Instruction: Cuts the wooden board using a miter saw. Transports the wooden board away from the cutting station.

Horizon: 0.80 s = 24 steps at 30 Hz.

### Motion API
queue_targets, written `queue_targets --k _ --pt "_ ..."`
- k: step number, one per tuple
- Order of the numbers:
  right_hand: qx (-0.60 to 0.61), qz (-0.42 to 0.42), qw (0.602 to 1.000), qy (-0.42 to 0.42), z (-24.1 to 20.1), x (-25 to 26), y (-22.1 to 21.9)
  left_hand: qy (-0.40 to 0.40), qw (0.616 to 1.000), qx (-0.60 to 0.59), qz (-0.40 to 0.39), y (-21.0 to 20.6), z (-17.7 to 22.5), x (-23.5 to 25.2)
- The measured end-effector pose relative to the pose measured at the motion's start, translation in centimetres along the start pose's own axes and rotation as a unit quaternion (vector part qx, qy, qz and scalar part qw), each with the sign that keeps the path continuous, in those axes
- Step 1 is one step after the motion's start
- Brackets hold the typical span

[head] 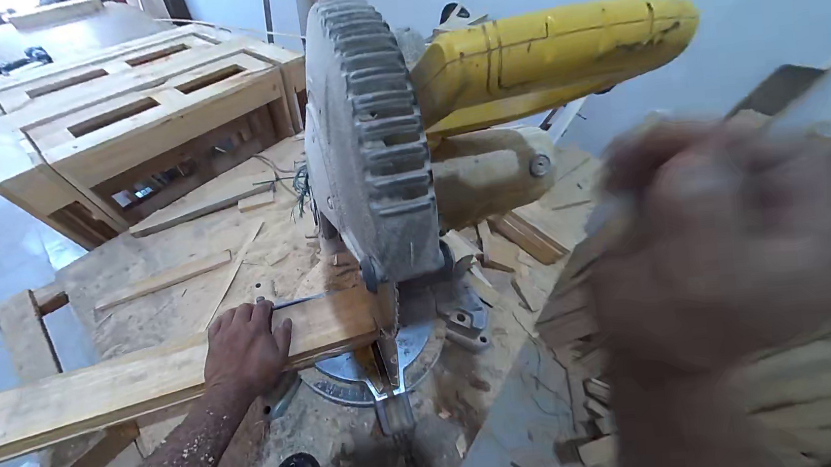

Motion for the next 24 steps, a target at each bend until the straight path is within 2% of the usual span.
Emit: queue_targets --k 1,3,5,7,9,12,15,20,24 --pt "-0.054 -0.031 0.995 0.077 -2.0 3.3 1.2 0.001 1.0 0.005 0.0 0.0 -0.1 0.1" --pt "-0.247 -0.141 0.948 0.143 -5.2 8.2 0.8 0.0 1.0 0.015 0.008 -0.3 -0.3 0.3" --pt "-0.4 -0.296 0.851 0.169 -7.2 11.1 -2.4 -0.001 1.0 0.014 0.014 -0.5 -0.3 0.4" --pt "-0.469 -0.417 0.762 0.159 -7.8 12.8 -5.7 0.001 1.0 0.017 0.011 -0.5 -0.3 0.3" --pt "-0.47 -0.494 0.719 0.134 -8.5 13.6 -7.2 0.008 1.0 0.018 -0.001 -0.5 -0.3 0.4" --pt "-0.438 -0.54 0.712 0.1 -8.9 13.9 -7.8 0.007 1.0 0.029 -0.006 -0.4 -0.3 0.4" --pt "-0.453 -0.508 0.717 0.147 -8.9 13.2 -7.4 0.014 0.999 0.033 -0.008 -0.3 -0.1 0.3" --pt "-0.492 -0.474 0.714 0.155 -8.7 10.5 -6.4 0.02 0.999 0.037 -0.01 -0.2 0.0 0.2" --pt "-0.498 -0.444 0.725 0.171 -7.5 7.5 -4.9 0.019 0.999 0.03 -0.007 -0.3 0.0 0.2"
Point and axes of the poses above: each hand's wrist, its own x-axis towards the middle knuckle, its own y-axis out of the back of the hand, z = x × y, the point moved 2 cm from there along x, towards the middle knuckle, and after that the axes turned 7 degrees about -x, right-handed, at the moved point
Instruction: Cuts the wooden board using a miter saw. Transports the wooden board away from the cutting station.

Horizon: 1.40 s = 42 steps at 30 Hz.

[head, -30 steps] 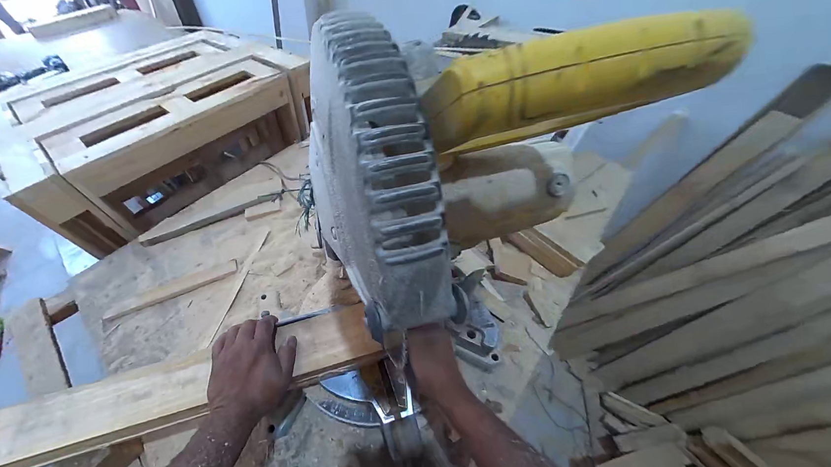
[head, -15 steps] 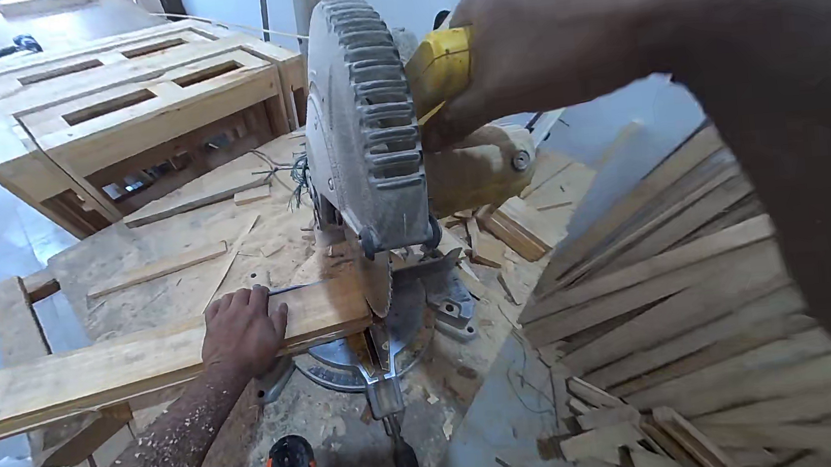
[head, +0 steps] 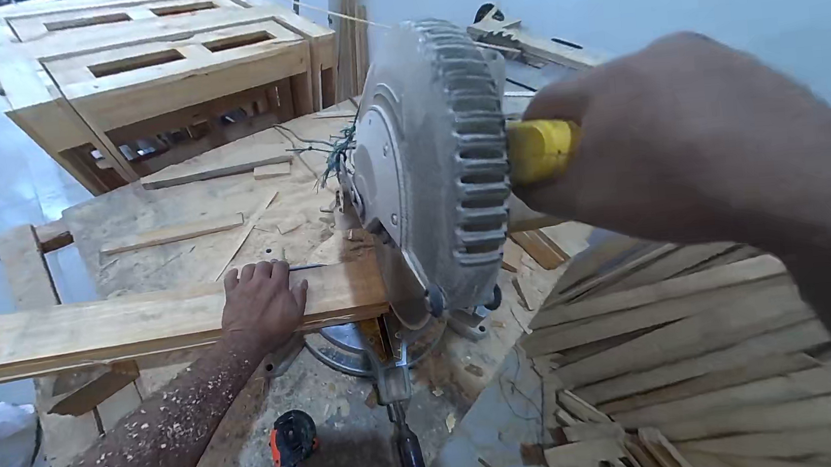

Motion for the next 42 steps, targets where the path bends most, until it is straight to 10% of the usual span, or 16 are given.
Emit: queue_targets --k 42 --pt "0.025 0.19 0.98 -0.06 -6.0 -11.2 -13.1 0.002 0.999 -0.053 -0.006 0.4 0.2 0.3"
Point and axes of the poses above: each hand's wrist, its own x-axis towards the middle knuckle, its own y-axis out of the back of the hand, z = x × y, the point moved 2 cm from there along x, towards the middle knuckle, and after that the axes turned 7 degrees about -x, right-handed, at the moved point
